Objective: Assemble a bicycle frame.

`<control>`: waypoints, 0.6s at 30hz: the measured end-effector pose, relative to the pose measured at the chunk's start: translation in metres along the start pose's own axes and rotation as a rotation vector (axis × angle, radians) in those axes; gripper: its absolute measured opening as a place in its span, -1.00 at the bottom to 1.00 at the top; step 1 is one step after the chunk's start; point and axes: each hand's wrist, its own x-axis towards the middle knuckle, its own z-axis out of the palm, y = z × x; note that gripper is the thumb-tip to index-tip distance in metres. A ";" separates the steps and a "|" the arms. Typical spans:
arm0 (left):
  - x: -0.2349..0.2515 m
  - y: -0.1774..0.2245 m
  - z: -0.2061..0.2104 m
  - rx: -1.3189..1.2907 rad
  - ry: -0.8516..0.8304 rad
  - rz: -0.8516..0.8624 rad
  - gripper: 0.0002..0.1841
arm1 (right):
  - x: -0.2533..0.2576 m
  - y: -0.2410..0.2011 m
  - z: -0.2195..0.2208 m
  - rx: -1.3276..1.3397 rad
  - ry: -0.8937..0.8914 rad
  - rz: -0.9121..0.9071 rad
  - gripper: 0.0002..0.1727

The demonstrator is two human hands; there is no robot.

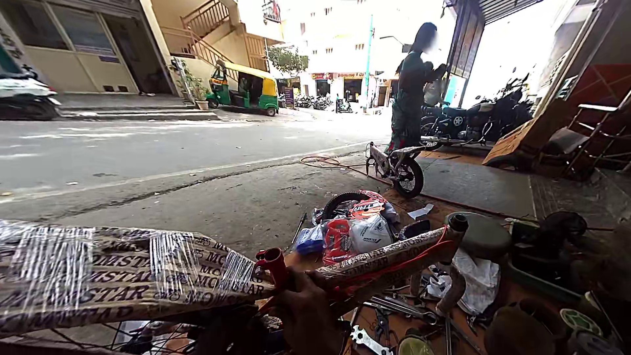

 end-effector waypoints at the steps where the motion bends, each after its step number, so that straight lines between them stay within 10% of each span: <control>1: 0.001 0.000 -0.003 -0.018 -0.022 0.015 -0.64 | 0.000 0.000 0.000 -0.004 -0.009 0.009 -0.83; 18: 0.001 0.007 0.003 0.026 0.049 -0.007 -0.59 | 0.000 0.002 -0.004 0.072 -0.054 0.054 -0.83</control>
